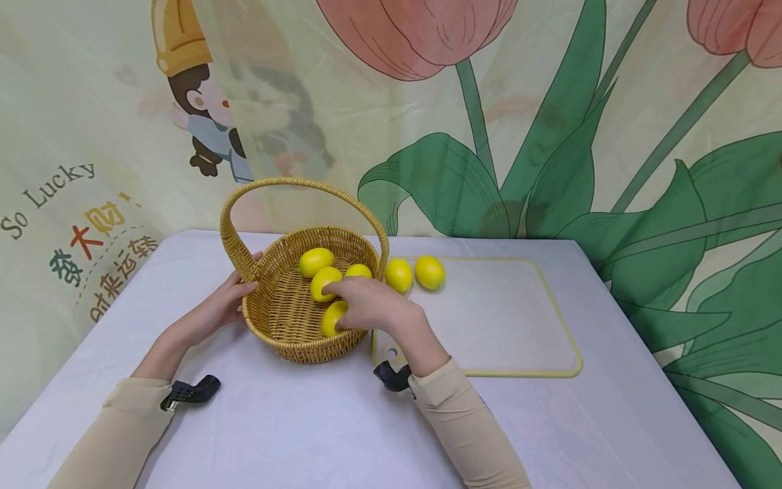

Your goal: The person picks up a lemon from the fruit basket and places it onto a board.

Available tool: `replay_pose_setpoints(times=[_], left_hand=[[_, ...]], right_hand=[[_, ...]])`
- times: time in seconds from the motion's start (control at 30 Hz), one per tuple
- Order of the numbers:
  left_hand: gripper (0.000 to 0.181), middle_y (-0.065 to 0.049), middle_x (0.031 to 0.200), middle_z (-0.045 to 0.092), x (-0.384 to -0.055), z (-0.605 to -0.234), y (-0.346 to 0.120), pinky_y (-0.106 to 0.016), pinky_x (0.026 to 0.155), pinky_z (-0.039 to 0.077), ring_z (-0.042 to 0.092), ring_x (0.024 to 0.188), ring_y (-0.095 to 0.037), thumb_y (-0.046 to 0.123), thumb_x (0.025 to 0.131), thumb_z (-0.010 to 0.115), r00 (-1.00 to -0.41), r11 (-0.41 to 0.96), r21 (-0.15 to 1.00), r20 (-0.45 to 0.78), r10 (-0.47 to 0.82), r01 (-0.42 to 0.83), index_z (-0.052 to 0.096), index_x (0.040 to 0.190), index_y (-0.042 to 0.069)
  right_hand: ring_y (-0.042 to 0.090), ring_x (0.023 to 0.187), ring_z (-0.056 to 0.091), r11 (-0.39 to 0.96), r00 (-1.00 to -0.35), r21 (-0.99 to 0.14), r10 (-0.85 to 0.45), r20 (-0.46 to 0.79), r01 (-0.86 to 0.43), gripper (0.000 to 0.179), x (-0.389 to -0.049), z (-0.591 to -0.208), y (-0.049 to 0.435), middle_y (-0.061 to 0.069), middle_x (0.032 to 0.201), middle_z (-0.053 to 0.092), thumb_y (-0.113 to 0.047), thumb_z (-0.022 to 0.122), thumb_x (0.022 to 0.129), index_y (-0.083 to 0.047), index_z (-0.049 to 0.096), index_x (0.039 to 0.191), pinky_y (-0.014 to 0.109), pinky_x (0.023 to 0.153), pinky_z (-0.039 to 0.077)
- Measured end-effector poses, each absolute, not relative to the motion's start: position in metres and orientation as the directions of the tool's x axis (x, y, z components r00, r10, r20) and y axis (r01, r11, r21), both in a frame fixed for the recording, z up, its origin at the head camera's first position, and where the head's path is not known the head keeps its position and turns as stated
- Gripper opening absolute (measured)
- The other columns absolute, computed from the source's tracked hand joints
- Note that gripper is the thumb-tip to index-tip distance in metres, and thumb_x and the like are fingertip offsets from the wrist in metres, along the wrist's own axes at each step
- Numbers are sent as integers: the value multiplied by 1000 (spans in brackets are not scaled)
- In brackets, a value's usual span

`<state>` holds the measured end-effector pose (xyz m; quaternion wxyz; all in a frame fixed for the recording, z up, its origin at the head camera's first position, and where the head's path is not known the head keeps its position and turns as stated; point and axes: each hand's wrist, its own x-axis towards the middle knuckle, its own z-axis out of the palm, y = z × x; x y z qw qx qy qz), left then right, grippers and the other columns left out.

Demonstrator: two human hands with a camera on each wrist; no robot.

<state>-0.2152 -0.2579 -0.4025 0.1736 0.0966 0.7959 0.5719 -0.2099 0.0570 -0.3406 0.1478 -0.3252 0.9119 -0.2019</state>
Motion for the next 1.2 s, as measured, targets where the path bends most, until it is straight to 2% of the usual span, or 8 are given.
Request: replay_pose_setpoints(times=[0.27,0.83,1.2], left_hand=[[67,-10,169,2,-216,-403,-258,-67,115,26,18,150,-47,46,105,38,-923,326,944,-163,349,-44,-4,157,45],[68,-10,169,1,-216,-404,-259,-68,114,26,19,149,-48,48,105,39,-924,337,941,-164,345,-41,-4,157,45],[67,-12,168,4,-218,-404,-258,-69,114,26,24,148,-47,46,105,39,-924,332,942,-159,349,-37,-2,158,45]], right_hand=[[17,133,52,691,-716,-436,-684,-138,-577,57,-211,-347,52,-3,140,61,-19,79,84,-20,60,138,38,113,42],[15,131,54,714,-727,-372,-673,-132,-593,55,-210,-350,45,-4,138,62,-21,81,83,-21,63,135,35,111,44],[15,130,53,694,-708,-410,-691,-147,-592,56,-214,-351,46,-2,139,61,-5,75,84,-18,61,137,34,111,44]])
